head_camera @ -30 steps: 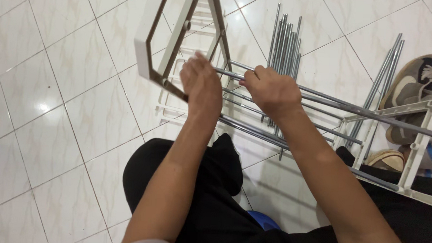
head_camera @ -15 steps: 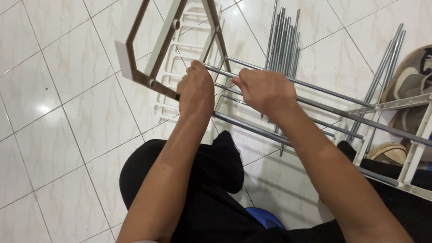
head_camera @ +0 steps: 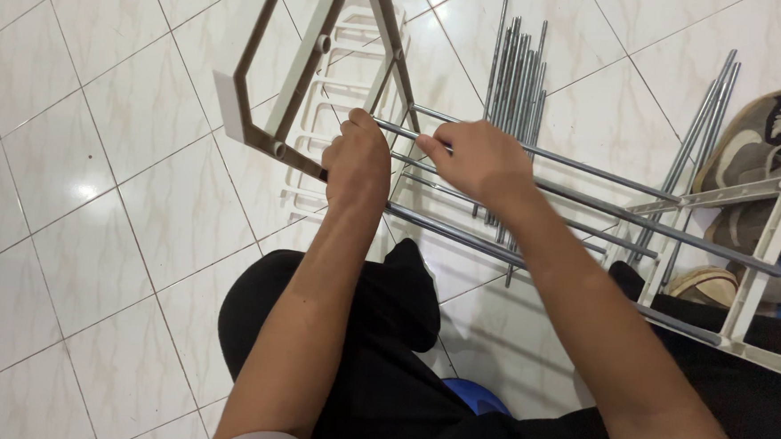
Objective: The person assembles a metal shoe rack by inserting metal rods into the slots of white plastic side frames. They repeatedly pick up rods, align them with the frame holes, and push them through to form the rack structure.
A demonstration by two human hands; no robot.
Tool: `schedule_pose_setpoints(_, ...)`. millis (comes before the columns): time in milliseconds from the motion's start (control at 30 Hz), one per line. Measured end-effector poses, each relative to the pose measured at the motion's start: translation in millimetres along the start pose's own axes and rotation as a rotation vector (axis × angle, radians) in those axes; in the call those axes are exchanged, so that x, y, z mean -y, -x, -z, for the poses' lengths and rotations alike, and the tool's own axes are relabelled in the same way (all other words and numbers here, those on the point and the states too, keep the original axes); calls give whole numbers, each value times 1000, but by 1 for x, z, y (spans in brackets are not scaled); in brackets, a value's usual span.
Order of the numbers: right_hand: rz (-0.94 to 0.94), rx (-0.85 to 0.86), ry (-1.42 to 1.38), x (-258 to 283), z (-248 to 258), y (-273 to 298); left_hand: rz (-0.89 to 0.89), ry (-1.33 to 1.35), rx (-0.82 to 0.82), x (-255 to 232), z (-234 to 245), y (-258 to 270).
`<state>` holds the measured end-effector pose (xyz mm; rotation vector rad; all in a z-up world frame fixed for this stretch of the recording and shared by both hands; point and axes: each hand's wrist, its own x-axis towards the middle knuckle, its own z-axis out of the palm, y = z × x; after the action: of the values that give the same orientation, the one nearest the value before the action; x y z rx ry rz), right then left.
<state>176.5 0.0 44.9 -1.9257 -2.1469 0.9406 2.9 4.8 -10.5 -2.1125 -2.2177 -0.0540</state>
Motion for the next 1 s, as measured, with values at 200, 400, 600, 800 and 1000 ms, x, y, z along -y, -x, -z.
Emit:
schedule_pose_setpoints(200,412,-615,381,-7,-19,38,6,31,28,0,1,1)
schedule_pose_setpoints(400,376,-751,361,-31,-10,67,47,97,55,0,1,-3)
schedule_pose_setpoints(600,464,-745,551,-32,-5,69,58,144,51,-3,-4,-5)
schedule_pose_setpoints(800,454,-699,505,-33,-9,59,12,106,72,0,-6,-5)
schedule_pose_setpoints(1000,152,-373,221,-21,1,52,-17,66,-8,3,-11,-4)
